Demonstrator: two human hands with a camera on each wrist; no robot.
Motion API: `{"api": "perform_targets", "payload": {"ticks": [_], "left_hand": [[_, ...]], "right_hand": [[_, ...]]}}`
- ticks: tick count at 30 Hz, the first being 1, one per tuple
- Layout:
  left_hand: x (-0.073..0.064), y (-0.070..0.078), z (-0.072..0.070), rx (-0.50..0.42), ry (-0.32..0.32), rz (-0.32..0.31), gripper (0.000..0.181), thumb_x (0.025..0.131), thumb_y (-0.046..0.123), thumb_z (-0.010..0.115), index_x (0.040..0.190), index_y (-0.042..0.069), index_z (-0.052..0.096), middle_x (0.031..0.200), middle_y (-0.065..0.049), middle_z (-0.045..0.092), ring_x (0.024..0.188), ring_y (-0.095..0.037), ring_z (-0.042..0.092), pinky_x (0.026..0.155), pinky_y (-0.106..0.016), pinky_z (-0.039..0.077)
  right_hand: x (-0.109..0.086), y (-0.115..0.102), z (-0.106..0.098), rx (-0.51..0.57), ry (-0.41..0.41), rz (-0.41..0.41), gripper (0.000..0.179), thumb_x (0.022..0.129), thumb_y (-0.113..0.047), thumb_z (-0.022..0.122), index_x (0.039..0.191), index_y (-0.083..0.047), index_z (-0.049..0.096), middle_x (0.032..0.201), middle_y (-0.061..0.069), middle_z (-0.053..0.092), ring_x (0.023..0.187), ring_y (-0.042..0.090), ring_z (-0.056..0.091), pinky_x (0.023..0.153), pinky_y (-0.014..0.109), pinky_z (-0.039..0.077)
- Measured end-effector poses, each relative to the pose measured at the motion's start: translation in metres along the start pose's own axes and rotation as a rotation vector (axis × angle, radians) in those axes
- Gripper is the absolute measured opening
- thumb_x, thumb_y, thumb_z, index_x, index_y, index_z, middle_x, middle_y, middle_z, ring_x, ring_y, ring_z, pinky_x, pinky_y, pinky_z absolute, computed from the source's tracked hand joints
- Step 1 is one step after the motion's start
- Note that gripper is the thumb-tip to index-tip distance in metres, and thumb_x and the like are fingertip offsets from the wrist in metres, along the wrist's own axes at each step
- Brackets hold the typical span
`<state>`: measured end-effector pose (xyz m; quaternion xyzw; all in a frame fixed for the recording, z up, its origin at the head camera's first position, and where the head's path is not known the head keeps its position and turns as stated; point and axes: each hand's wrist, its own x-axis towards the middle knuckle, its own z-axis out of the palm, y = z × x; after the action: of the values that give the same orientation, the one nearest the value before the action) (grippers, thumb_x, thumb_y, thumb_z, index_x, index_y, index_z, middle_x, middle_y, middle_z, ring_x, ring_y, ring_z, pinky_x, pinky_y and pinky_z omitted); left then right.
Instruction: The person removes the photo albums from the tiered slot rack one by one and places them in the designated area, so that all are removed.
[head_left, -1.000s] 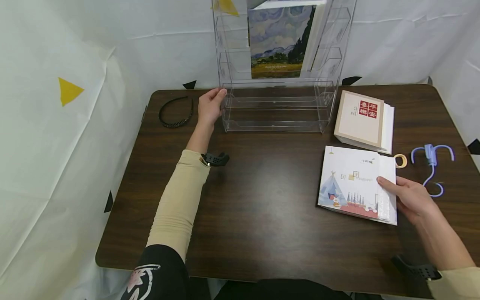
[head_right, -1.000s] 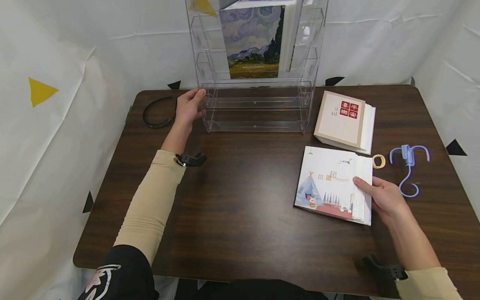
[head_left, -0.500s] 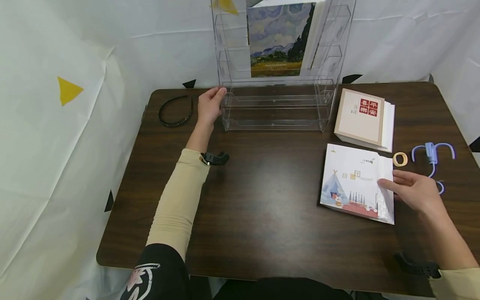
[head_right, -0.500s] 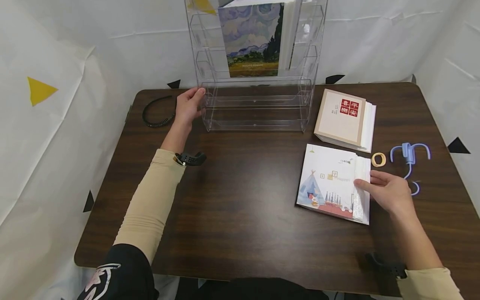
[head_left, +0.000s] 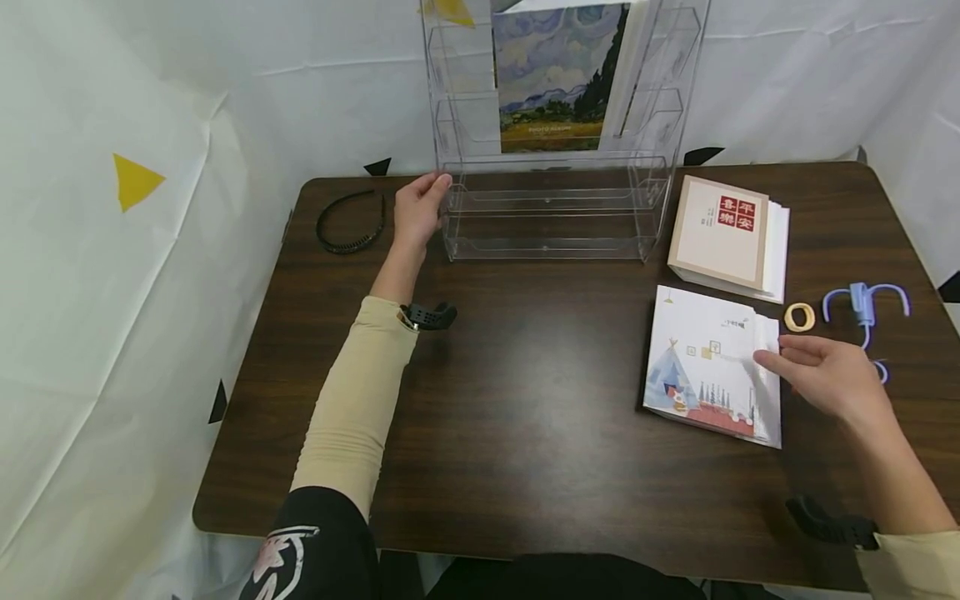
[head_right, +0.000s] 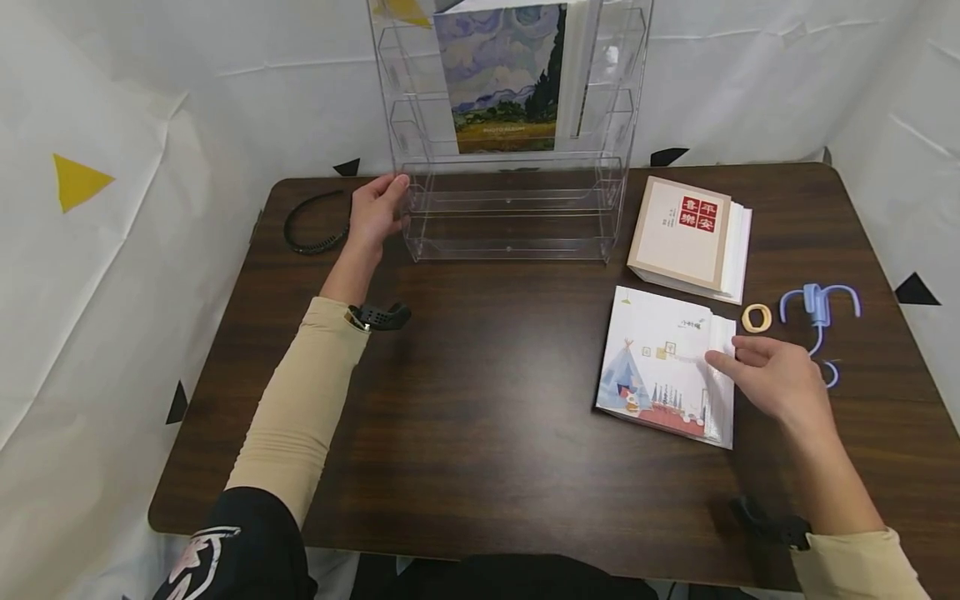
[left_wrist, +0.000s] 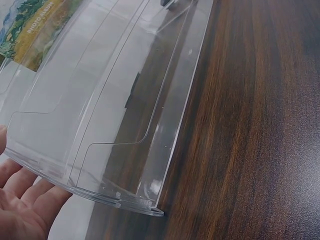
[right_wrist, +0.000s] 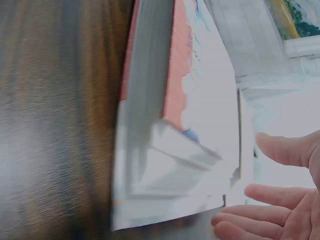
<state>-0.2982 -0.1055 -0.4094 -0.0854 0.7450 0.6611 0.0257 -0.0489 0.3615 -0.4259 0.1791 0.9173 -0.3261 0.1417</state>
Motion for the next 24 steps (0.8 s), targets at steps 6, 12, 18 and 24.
{"api": "perform_targets", "payload": {"ticks": [6, 12, 18, 24], "left_hand": [[0.000, 0.000, -0.001, 0.002, -0.002, -0.003, 0.044, 0.097, 0.036, 0.063, 0.133, 0.011, 0.062, 0.133, -0.003, 0.059, 0.121, -0.015, 0.051, 0.095, -0.042, 0.050], [0.001, 0.000, 0.000, 0.016, 0.001, -0.002, 0.043, 0.097, 0.036, 0.063, 0.133, 0.012, 0.062, 0.132, -0.002, 0.060, 0.120, -0.014, 0.051, 0.094, -0.040, 0.051], [0.003, -0.002, -0.001, 0.006, 0.003, -0.007, 0.043, 0.097, 0.036, 0.064, 0.132, 0.012, 0.063, 0.130, -0.002, 0.061, 0.118, -0.014, 0.052, 0.093, -0.039, 0.051], [0.004, -0.003, 0.000, 0.005, -0.001, -0.001, 0.045, 0.096, 0.038, 0.064, 0.132, 0.012, 0.063, 0.131, -0.003, 0.060, 0.120, -0.015, 0.052, 0.095, -0.043, 0.050]], "right_hand": [[0.001, -0.025, -0.004, 0.022, 0.100, -0.078, 0.076, 0.095, -0.053, 0.058, 0.135, 0.012, 0.049, 0.128, 0.036, 0.052, 0.117, 0.056, 0.049, 0.077, 0.043, 0.054], [0.010, -0.060, -0.003, 0.048, 0.195, -0.234, 0.063, 0.094, -0.046, 0.063, 0.131, 0.004, 0.057, 0.124, 0.031, 0.059, 0.115, 0.049, 0.054, 0.058, 0.006, 0.036], [0.030, -0.105, -0.003, 0.149, 0.306, -0.406, 0.048, 0.092, -0.034, 0.070, 0.129, -0.003, 0.062, 0.119, 0.023, 0.066, 0.116, 0.030, 0.060, 0.073, 0.008, 0.042], [0.061, -0.158, -0.006, 0.307, 0.394, -0.594, 0.041, 0.089, -0.017, 0.074, 0.127, -0.007, 0.065, 0.120, 0.011, 0.067, 0.098, -0.004, 0.062, 0.085, 0.015, 0.049]]}}
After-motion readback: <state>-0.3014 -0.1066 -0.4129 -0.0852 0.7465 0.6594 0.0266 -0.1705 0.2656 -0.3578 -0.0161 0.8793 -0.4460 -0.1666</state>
